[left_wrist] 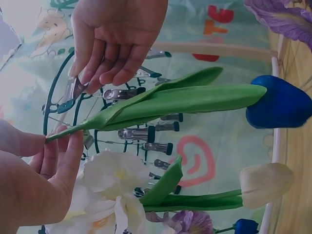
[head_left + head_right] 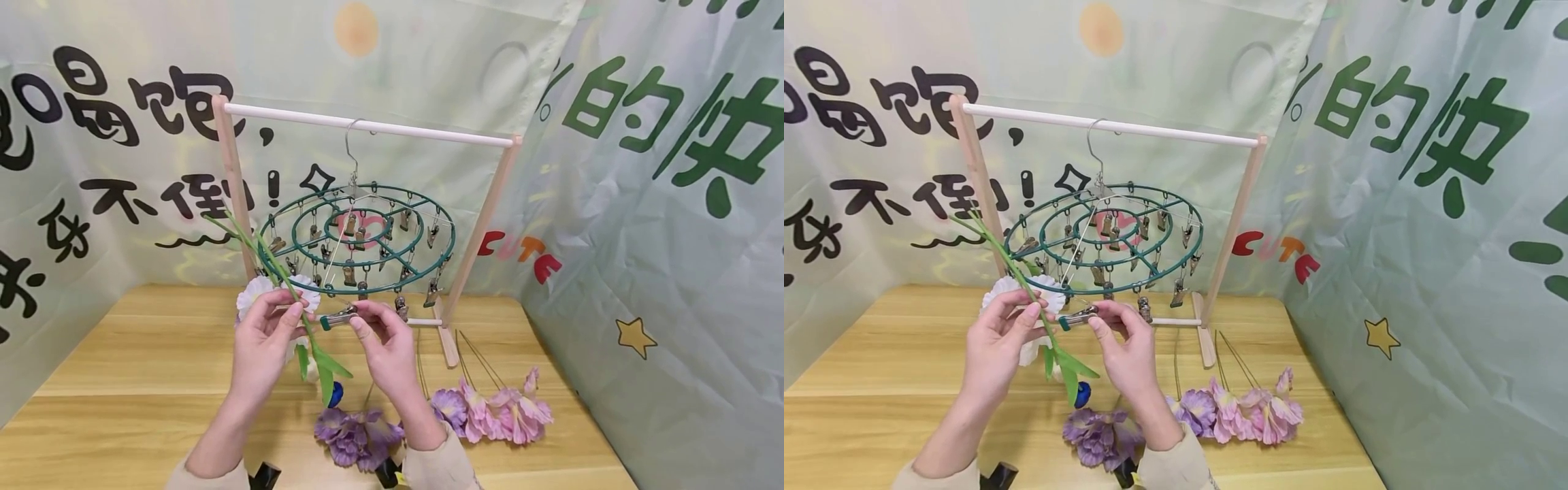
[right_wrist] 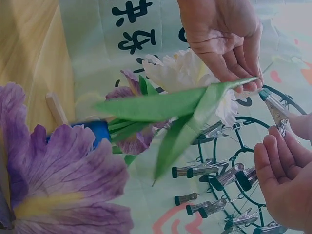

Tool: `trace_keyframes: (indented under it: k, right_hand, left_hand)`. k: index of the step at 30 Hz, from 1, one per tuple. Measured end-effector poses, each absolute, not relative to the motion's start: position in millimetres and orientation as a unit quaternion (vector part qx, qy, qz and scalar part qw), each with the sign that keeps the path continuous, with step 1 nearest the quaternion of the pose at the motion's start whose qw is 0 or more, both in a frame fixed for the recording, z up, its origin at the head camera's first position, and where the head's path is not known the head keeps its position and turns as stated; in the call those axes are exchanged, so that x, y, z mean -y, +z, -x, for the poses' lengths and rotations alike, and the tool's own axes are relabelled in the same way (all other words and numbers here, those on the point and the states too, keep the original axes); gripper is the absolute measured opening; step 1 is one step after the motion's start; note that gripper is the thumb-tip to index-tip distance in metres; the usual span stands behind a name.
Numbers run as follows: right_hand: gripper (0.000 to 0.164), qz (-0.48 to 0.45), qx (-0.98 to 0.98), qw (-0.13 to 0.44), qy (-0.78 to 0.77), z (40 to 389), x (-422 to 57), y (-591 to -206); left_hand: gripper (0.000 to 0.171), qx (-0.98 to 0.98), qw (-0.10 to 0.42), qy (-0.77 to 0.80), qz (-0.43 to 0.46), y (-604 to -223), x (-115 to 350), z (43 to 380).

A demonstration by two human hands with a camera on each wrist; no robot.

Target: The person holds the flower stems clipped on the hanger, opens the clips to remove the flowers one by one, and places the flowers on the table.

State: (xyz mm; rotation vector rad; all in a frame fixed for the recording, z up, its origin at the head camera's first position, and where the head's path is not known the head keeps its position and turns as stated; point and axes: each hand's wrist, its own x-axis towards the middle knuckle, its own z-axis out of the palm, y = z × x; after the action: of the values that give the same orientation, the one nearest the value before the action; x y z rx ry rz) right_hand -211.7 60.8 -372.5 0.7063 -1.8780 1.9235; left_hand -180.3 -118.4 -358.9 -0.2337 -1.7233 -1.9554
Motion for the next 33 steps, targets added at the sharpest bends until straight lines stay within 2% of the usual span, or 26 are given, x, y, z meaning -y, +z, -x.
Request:
trace_keyframes:
  k: [12, 26, 33]
  right_hand:
    - [0.024, -0.23, 0.662, 0.159, 0.695, 210.4, -65.3, -366.6]
    - [0.023, -0.229, 0.663, 0.153, 0.696, 212.5, -68.1, -368.4]
    - [0.024, -0.236, 0.66, 0.16, 0.695, 214.8, -69.6, -368.1]
  left_hand:
    - [0.02, 0.677, 0.238, -0.69, 0.092, -353.4, 130.2, 173.7]
    - [0.017, 0.753, 0.184, -0.619, 0.125, -357.6, 159.3, 162.3]
    - [0.018, 0.803, 0.14, -0.562, 0.141, -357.4, 173.5, 158.0]
